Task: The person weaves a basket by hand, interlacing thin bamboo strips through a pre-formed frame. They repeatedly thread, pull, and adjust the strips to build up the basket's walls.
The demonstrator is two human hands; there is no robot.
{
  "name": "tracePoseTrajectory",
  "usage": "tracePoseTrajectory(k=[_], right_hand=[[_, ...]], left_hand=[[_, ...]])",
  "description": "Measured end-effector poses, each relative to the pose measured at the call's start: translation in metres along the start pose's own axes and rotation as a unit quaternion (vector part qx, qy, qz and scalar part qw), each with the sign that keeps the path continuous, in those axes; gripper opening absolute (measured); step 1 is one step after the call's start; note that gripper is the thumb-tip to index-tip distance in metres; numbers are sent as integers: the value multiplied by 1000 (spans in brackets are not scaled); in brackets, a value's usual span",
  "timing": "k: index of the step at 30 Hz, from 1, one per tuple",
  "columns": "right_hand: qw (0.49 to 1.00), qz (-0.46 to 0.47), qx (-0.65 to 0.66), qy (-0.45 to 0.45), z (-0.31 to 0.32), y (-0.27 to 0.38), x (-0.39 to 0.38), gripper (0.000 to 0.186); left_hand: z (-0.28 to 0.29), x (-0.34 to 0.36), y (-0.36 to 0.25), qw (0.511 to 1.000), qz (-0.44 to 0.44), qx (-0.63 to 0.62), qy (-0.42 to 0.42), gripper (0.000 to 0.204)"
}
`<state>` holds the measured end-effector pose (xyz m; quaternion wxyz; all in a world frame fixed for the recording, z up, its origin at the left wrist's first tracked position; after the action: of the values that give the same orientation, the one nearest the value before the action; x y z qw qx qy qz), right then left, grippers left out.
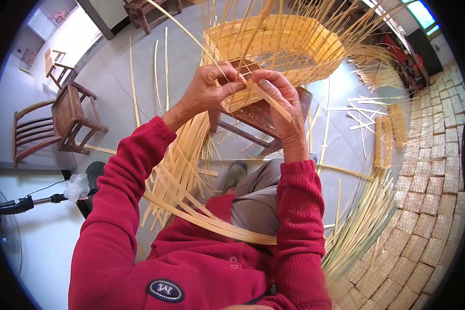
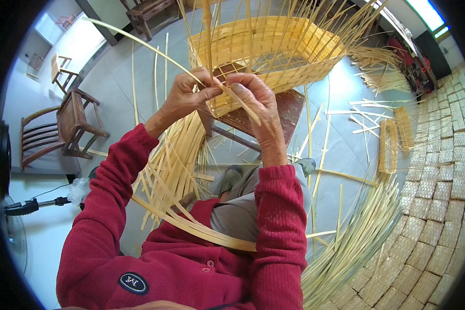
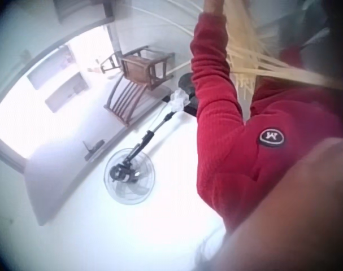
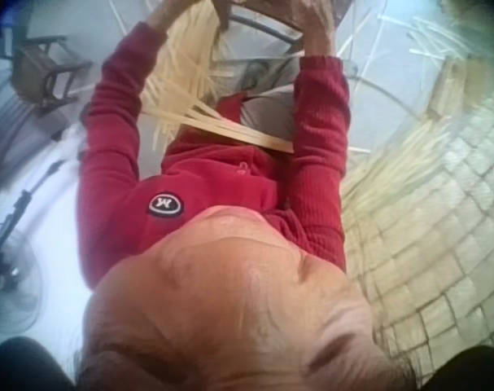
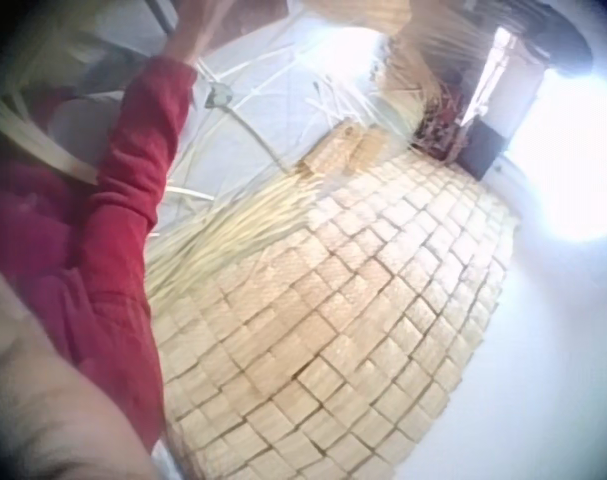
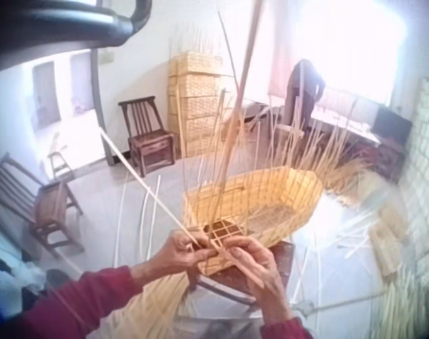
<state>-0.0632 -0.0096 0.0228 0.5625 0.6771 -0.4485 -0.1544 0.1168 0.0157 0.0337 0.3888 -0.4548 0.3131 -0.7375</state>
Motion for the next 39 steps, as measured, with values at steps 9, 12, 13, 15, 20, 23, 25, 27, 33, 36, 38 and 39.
tracePoseTrajectory(k=[9,12,13,15,20,23,25,27,33,36,38,39], right_hand=[[954,-6,199,-225,12,-19,-10,15],[954,-17,205,-217,9,-19,-11,27],[955,-17,207,-213,9,-20,-11,32],[969,-21,160,-185,7,-15,-9,41],[975,-43,-13,-216,30,-3,-12,63],[959,50,-37,-277,43,16,-3,51],[943,66,-221,-239,52,20,11,35],[938,49,-259,-225,56,15,20,25],[936,0,93,-339,61,6,10,12],[923,-22,221,-315,77,-10,3,12],[917,-12,239,-320,69,-10,0,12],[930,4,187,-318,65,-5,1,12]], left_hand=[[-9,2,-1,999,36,35,-18,21],[-12,6,1,998,8,38,-42,22],[-12,7,1,998,9,51,-40,22],[-11,7,3,997,7,61,-43,23],[-12,5,1,996,59,60,-34,22],[-13,5,2,996,74,39,-35,20],[-13,7,2,996,72,35,-33,21],[-15,4,3,997,62,34,-26,22],[-12,6,8,998,20,57,-24,21],[-14,4,12,997,35,56,-38,21],[-15,5,10,995,4,52,-85,20],[-16,5,10,995,1,59,-83,20]])
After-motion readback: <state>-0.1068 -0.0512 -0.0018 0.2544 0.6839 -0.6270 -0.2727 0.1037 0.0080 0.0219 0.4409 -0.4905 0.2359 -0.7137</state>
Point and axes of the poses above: each hand's wrist, its own x-axis towards the middle knuckle, its own z-axis out of the back of the hand, y = z × x, the point moved 5 cm from there along x, towards the middle knuckle, and after that the axes turned 9 degrees about y, right-handed, at the moved point
